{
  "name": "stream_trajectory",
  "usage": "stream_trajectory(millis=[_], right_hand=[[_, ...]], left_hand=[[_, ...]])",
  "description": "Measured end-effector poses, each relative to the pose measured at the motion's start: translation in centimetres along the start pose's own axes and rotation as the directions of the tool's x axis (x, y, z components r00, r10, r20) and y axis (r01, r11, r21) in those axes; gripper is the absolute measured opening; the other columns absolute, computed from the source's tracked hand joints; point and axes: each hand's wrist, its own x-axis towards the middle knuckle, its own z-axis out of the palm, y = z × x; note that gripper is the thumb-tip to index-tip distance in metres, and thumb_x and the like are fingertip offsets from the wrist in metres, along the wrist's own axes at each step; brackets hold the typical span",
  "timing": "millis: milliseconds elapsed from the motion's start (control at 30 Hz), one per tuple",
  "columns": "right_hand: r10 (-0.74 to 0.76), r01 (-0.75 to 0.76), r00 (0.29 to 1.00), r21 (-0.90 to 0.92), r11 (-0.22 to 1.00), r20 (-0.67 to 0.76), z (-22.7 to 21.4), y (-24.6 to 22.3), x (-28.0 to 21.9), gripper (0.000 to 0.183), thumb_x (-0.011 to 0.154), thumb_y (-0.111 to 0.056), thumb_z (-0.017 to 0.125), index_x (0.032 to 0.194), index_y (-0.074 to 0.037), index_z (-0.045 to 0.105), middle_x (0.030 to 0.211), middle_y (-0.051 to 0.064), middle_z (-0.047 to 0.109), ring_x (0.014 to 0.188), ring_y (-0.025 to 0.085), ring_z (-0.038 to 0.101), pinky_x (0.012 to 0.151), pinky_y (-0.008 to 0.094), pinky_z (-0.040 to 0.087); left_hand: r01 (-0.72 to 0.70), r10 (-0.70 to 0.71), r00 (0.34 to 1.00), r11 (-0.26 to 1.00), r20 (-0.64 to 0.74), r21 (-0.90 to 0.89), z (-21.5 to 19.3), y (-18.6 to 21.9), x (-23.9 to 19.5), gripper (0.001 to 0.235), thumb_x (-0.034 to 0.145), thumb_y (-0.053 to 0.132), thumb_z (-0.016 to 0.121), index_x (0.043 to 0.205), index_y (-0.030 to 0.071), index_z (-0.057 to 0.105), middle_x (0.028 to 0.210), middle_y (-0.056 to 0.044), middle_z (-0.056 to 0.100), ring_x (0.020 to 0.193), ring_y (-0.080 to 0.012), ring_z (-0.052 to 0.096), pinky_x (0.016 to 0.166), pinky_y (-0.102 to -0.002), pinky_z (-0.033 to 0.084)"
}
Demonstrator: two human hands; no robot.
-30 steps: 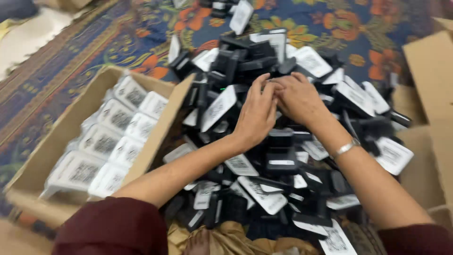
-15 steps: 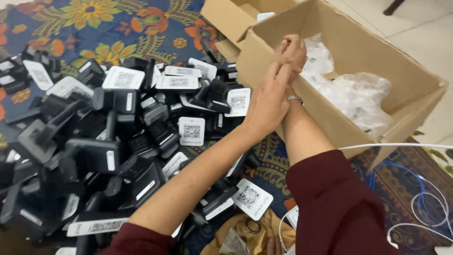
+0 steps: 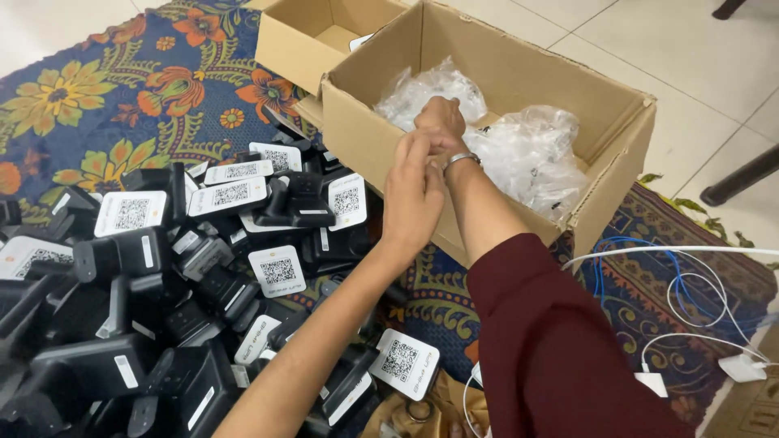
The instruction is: The person packs QR code payment scanners into cardboard boxes using bubble wrap.
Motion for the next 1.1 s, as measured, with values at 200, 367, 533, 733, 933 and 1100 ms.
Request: stream_trajectory(millis=[200,367,533,733,933,1100], right_hand=[[0.305,-0.299,0.952,-0.197,0.934,0.002,-0.5,-1.3,0.7,0.038,0.078,-0.017,0.074,0.116,-0.011,0.072,0.158,0.022,0.029,0.118,0.034,0.066,0.093,0.041,0.057],[0.272,-0.259,0.961,-0.195,0.946,0.046,4.0,3.9,5.5,0.037,0.080,-0.019,0.075,0.114,-0.003,0.074,0.130,0.023,0.066,0.120,0.036,0.064,0.098,0.042,0.054],[0.248,-0.258,0.962,-0.080,0.963,-0.117,3.1,2.6,3.1,0.028,0.087,-0.012,0.068,0.113,-0.003,0.078,0.131,0.020,0.071,0.121,0.035,0.068,0.100,0.042,0.057],[0.262,-0.282,0.942,-0.069,0.957,-0.210,0.9,1.0,0.7,0.039,0.084,-0.016,0.076,0.119,0.001,0.071,0.149,0.014,0.050,0.126,0.035,0.062,0.102,0.041,0.054],[0.303,-0.273,0.939,0.187,0.944,-0.161,0.4,3.3,2.9,0.059,0.068,-0.014,0.083,0.126,-0.023,0.073,0.163,0.017,0.021,0.123,0.033,0.055,0.100,0.038,0.046],[0.238,-0.238,0.971,0.229,0.944,0.025,2.6,5.1,5.5,0.054,0.075,-0.020,0.085,0.119,0.005,0.067,0.120,0.020,0.069,0.118,0.033,0.067,0.097,0.040,0.053]], left_hand=[[-0.021,0.019,1.000,0.996,0.022,0.082,-1.5,-2.7,0.3,0.041,0.080,-0.017,0.044,0.107,0.003,0.068,0.125,-0.017,0.063,0.117,-0.0349,0.065,0.097,-0.041,0.054],[0.058,-0.058,0.998,0.989,-0.006,0.135,-4.9,-6.6,1.0,0.040,0.080,-0.016,0.045,0.108,0.003,0.067,0.115,-0.015,0.067,0.107,-0.0310,0.069,0.095,-0.040,0.055],[0.126,-0.108,0.990,0.964,-0.088,0.235,-8.6,-10.4,0.4,0.039,0.080,-0.015,0.045,0.107,0.003,0.067,0.108,-0.015,0.068,0.098,-0.0296,0.072,0.085,-0.040,0.056],[0.158,-0.139,0.986,0.954,-0.090,0.255,-8.6,-10.6,0.7,0.038,0.083,-0.012,0.045,0.106,0.005,0.069,0.106,-0.015,0.070,0.094,-0.0275,0.074,0.082,-0.039,0.056],[0.101,-0.103,0.995,0.984,0.002,0.146,-5.8,-8.5,0.7,0.040,0.082,-0.014,0.042,0.111,0.003,0.065,0.113,-0.015,0.071,0.097,-0.0269,0.075,0.085,-0.038,0.056],[0.138,-0.147,0.984,0.986,0.101,0.092,-4.8,-8.0,0.2,0.040,0.082,-0.016,0.040,0.111,0.002,0.063,0.117,-0.015,0.069,0.097,-0.0272,0.075,0.085,-0.037,0.056]])
